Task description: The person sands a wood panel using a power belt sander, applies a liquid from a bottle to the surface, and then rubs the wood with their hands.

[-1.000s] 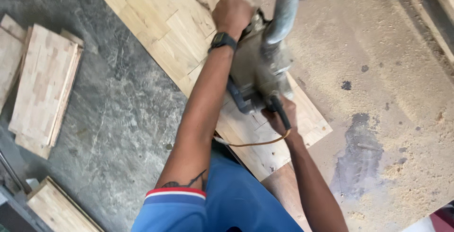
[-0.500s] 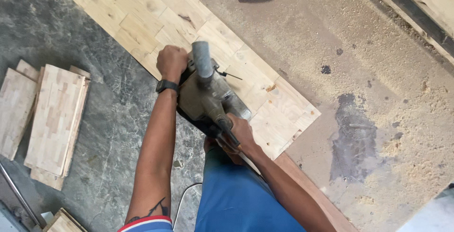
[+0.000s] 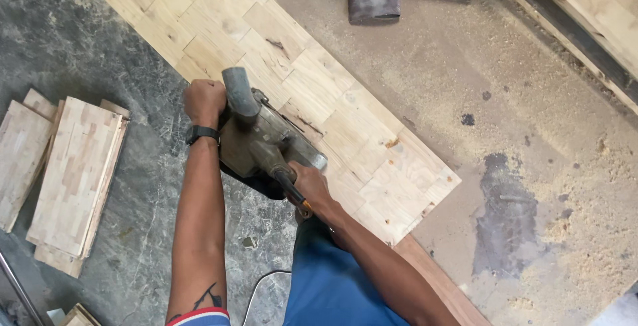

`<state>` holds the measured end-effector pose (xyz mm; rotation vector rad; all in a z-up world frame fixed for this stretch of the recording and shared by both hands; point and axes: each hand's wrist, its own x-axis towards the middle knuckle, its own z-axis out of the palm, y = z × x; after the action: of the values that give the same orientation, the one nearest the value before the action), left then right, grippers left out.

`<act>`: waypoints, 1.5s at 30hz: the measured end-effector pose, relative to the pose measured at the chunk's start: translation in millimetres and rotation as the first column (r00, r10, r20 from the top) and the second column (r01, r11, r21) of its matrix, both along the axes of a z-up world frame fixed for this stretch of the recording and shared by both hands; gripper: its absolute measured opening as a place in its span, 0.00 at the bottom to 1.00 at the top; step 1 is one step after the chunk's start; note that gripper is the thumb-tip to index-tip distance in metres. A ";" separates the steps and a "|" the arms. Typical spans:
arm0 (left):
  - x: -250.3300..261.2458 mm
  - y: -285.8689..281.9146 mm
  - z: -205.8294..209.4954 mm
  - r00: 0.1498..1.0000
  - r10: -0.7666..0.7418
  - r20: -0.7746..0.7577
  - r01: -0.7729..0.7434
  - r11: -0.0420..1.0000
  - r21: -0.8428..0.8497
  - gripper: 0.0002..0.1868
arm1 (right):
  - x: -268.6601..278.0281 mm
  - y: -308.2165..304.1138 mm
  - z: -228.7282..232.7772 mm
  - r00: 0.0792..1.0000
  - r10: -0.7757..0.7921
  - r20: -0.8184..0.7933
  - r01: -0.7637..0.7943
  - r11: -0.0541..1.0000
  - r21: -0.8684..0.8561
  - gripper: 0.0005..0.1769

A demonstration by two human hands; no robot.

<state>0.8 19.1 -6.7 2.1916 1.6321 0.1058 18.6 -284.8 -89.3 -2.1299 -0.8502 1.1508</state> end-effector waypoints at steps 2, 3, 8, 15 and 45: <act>4.8 26.4 -14.4 1.000 0.020 -0.015 -0.020 1.000 0.021 0.18 | 12.0 18.2 5.3 1.000 -0.014 0.000 0.014 0.999 0.038 0.35; 7.3 38.9 -17.5 0.999 0.026 -0.019 -0.026 1.000 0.014 0.18 | 17.3 25.8 9.5 1.000 -0.008 -0.003 0.008 0.999 0.032 0.35; 46.2 69.6 5.3 0.999 -0.041 0.011 0.040 0.999 0.013 0.15 | 55.7 66.1 39.3 0.997 -0.044 -0.059 0.045 0.999 0.007 0.32; 113.5 118.2 -23.5 0.999 0.034 0.023 -0.034 0.999 -0.013 0.10 | 115.3 93.0 63.7 0.983 -0.092 -0.157 0.126 0.967 0.223 0.15; 271.5 0.4 -17.7 0.981 -0.013 0.191 0.021 0.999 -0.039 0.19 | 243.0 -36.1 52.3 0.984 -0.039 0.174 0.003 0.979 0.203 0.15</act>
<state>272.4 19.5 -24.3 2.0933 1.4970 0.2669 261.6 -320.9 -37.0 -2.0869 -0.9772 0.8337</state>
